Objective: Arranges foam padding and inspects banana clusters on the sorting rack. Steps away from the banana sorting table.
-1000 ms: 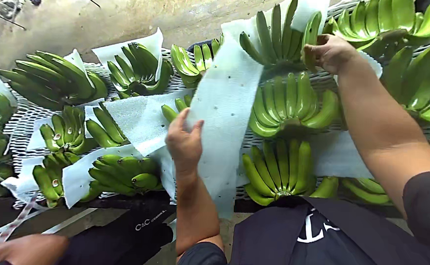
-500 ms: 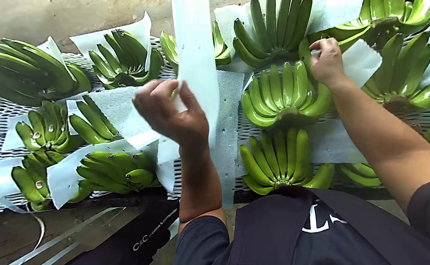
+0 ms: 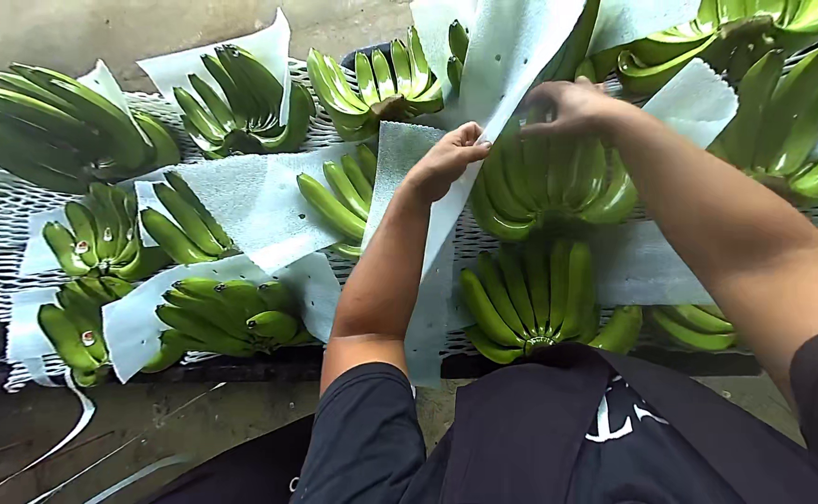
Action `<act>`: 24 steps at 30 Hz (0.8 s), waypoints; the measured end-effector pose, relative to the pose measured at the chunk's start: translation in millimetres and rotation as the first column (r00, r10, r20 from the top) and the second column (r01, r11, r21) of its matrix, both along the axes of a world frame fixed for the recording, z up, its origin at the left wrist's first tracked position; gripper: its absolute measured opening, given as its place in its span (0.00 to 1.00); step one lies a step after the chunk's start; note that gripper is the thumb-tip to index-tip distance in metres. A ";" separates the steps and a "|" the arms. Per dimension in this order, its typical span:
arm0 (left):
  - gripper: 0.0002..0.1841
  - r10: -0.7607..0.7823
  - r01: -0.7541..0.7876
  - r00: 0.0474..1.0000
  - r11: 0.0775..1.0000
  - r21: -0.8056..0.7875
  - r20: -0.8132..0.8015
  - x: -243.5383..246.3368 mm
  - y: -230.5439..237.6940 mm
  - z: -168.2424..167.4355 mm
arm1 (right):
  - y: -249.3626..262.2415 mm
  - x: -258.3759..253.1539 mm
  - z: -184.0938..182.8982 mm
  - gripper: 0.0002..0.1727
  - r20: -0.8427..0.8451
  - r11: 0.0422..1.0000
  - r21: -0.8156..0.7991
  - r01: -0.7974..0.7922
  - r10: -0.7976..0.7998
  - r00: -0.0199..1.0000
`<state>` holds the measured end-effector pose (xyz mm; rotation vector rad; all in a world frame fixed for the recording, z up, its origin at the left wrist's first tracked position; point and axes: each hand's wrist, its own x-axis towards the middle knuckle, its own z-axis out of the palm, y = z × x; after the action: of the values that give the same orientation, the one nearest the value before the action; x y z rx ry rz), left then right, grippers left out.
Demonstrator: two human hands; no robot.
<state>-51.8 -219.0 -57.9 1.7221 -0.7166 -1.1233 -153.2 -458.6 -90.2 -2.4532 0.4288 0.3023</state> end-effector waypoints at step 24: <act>0.31 -0.037 0.072 0.972 0.987 0.145 -0.232 -31.3 -56.0 70.7 | -38.9 -187.7 3.3 0.18 0.243 0.799 0.369 0.475 -0.576 0.780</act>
<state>-83.1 -275.0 12.7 1.6709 -0.5494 -1.4198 -341.0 -497.5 -86.9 -1.9358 0.8338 -0.2906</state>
